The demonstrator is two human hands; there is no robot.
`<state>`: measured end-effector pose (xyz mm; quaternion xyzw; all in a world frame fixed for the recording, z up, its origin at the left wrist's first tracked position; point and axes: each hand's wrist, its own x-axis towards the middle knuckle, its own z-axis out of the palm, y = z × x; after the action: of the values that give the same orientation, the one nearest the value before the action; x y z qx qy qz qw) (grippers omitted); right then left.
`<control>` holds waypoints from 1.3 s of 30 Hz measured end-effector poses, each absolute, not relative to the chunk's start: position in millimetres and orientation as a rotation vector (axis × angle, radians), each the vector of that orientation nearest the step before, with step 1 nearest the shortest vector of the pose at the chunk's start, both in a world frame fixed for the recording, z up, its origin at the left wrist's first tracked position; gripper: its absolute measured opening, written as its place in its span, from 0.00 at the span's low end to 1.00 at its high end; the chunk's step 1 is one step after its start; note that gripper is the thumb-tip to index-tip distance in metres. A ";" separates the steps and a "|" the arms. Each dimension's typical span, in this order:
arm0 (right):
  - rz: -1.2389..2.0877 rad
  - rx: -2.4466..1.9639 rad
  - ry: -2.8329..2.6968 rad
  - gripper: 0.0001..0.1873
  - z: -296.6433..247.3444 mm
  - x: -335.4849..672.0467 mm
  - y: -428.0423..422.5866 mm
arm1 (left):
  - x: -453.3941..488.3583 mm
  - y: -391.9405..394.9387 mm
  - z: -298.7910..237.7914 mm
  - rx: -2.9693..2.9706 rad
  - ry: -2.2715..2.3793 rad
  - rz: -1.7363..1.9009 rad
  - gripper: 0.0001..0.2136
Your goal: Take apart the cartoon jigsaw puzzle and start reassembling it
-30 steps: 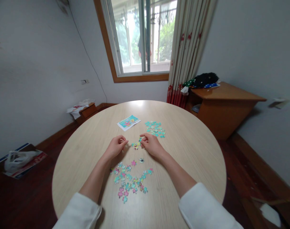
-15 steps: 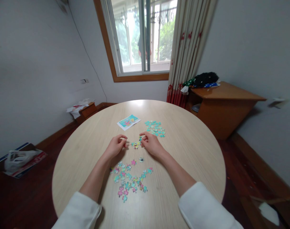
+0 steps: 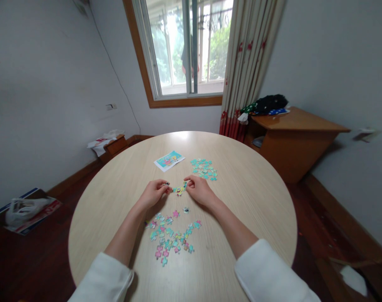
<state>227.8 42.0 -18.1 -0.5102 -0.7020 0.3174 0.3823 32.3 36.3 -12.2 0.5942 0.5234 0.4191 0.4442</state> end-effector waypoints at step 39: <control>0.810 -1.270 -2.120 0.12 -17.1 231.5 39.7 | 36.7 30.5 -11.9 1.720 1.198 0.943 0.09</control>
<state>231.5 39.7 -17.1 -0.4708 -0.7854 0.3002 0.2672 36.7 30.5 -11.9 0.6828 0.4755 0.3745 0.4093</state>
